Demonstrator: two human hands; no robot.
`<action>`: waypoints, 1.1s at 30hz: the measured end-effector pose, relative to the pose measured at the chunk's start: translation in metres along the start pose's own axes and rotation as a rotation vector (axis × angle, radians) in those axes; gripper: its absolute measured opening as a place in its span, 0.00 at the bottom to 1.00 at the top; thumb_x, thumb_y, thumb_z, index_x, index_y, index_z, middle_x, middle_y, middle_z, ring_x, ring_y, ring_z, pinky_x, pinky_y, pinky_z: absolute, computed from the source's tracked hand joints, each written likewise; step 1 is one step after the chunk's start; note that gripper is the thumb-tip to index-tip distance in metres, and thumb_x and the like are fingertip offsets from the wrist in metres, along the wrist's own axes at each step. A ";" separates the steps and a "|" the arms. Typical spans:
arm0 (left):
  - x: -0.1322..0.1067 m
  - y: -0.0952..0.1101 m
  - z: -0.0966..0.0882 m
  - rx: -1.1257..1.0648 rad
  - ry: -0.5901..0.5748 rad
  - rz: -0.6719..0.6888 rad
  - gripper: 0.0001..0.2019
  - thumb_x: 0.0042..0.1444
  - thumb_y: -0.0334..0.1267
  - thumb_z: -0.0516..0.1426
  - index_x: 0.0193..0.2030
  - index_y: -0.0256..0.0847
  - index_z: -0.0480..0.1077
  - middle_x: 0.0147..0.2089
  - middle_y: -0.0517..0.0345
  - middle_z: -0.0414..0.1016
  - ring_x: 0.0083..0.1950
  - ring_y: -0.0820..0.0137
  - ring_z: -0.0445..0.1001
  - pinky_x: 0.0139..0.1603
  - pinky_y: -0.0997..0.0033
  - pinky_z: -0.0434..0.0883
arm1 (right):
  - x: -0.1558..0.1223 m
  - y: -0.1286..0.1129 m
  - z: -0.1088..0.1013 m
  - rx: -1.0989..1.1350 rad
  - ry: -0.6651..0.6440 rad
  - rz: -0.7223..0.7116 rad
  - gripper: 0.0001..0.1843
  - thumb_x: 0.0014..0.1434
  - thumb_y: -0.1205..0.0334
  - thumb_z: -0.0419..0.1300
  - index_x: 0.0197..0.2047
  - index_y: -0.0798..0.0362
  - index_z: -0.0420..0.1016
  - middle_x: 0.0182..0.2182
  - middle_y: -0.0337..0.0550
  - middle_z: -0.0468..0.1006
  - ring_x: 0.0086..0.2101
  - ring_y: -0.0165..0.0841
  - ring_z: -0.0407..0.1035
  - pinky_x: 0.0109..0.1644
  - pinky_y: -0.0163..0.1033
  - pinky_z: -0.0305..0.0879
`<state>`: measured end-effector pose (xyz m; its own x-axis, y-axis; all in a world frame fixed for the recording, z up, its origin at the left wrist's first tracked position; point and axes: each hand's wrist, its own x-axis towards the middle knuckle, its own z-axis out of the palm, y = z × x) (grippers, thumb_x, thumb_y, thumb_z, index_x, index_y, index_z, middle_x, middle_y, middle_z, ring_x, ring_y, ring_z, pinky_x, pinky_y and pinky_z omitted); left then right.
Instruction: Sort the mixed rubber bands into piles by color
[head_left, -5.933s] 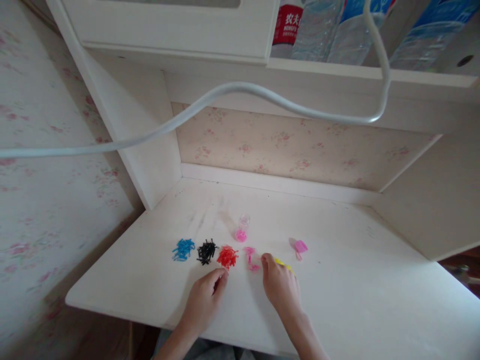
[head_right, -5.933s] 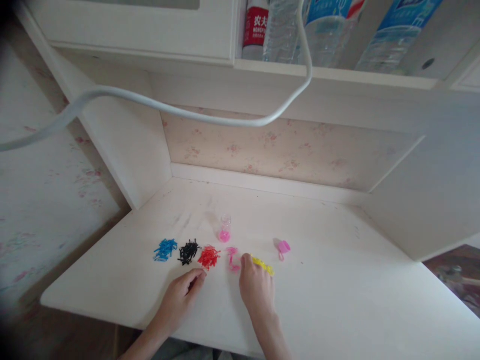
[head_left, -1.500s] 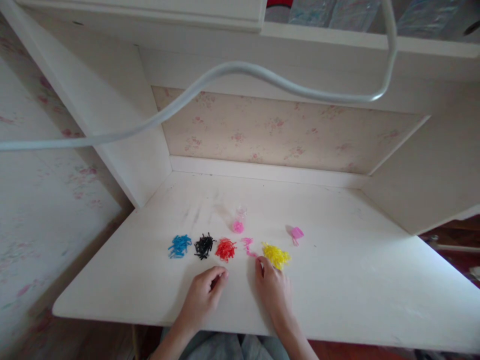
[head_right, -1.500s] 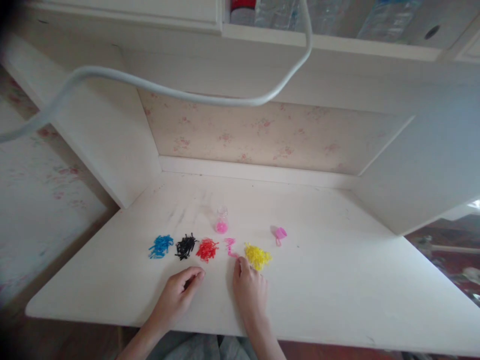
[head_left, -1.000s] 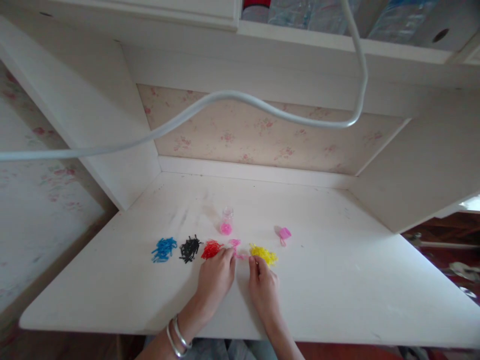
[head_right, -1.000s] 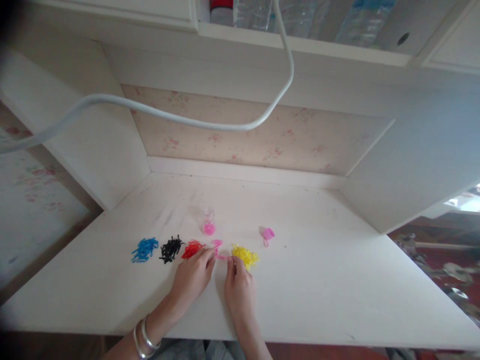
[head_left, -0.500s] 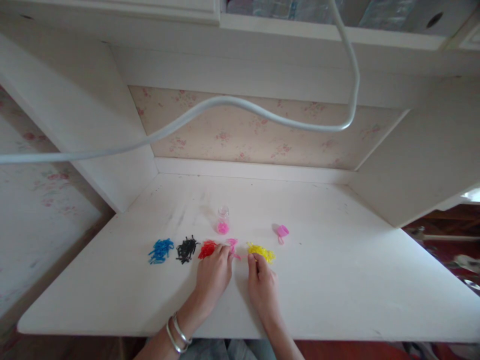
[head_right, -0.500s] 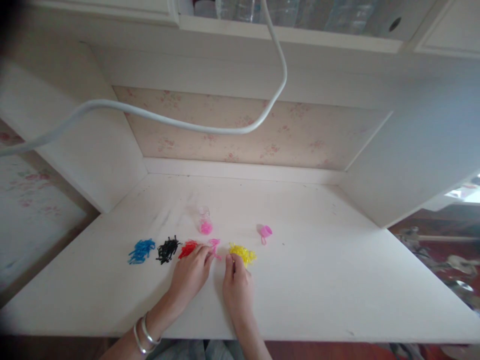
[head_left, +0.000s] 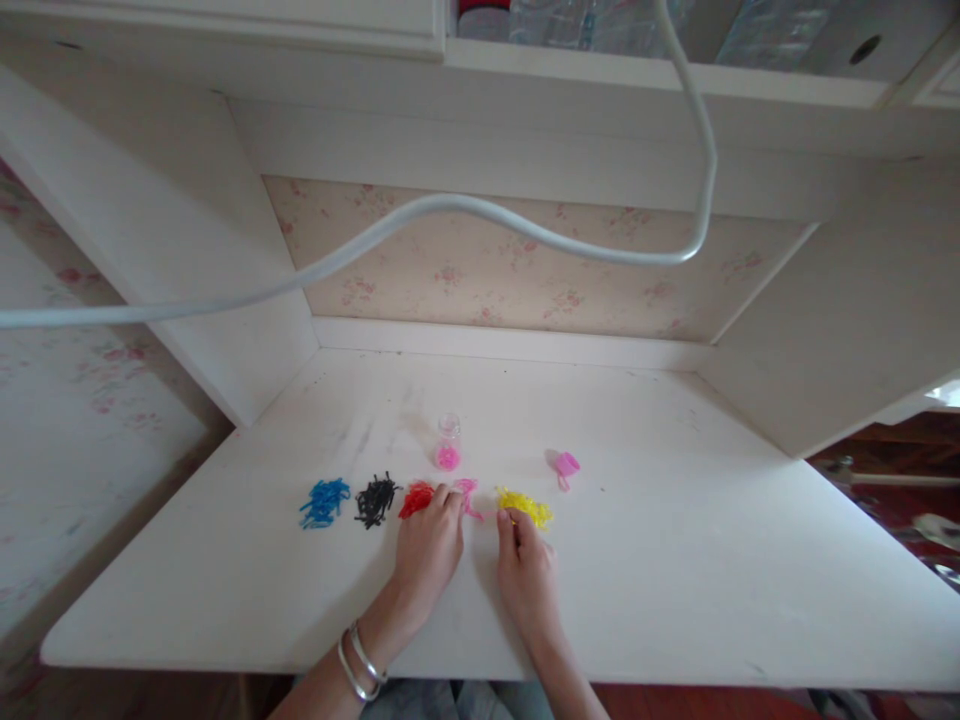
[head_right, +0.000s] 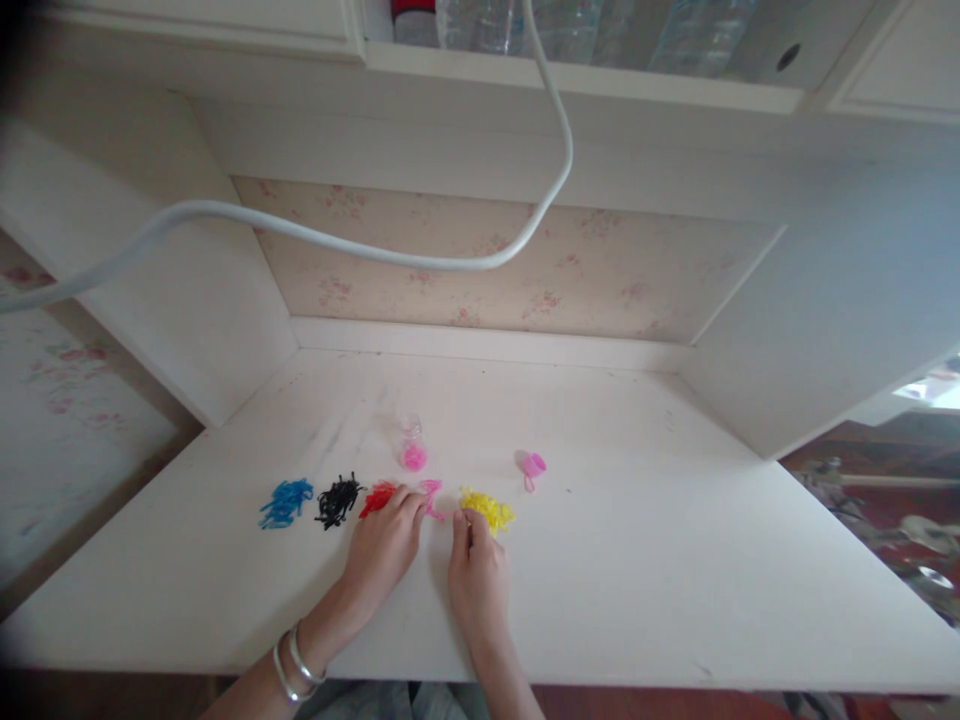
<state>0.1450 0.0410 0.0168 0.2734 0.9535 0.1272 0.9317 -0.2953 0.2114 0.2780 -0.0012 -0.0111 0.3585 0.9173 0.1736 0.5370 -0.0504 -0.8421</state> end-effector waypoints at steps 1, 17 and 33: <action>0.000 0.000 0.000 0.000 0.008 0.004 0.14 0.63 0.32 0.43 0.43 0.43 0.69 0.43 0.54 0.72 0.38 0.68 0.74 0.29 0.73 0.64 | 0.000 0.000 0.000 0.001 0.000 0.000 0.21 0.65 0.47 0.45 0.41 0.51 0.73 0.36 0.46 0.80 0.34 0.35 0.74 0.36 0.36 0.64; 0.019 -0.024 -0.034 -0.430 0.349 0.058 0.11 0.64 0.40 0.47 0.42 0.41 0.68 0.39 0.57 0.68 0.35 0.73 0.71 0.39 0.72 0.68 | 0.002 0.003 0.002 -0.020 -0.007 0.017 0.21 0.65 0.46 0.45 0.40 0.51 0.72 0.35 0.45 0.79 0.33 0.35 0.73 0.35 0.36 0.62; 0.090 -0.040 -0.075 -0.548 0.371 0.091 0.11 0.60 0.41 0.52 0.39 0.41 0.74 0.38 0.59 0.67 0.33 0.76 0.68 0.39 0.74 0.68 | 0.002 0.003 0.001 -0.026 -0.018 0.045 0.22 0.64 0.45 0.45 0.41 0.51 0.72 0.33 0.46 0.79 0.31 0.36 0.73 0.33 0.36 0.62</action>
<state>0.1140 0.1342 0.0927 0.1536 0.8683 0.4716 0.6258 -0.4548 0.6336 0.2795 0.0011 -0.0143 0.3687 0.9210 0.1261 0.5401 -0.1018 -0.8354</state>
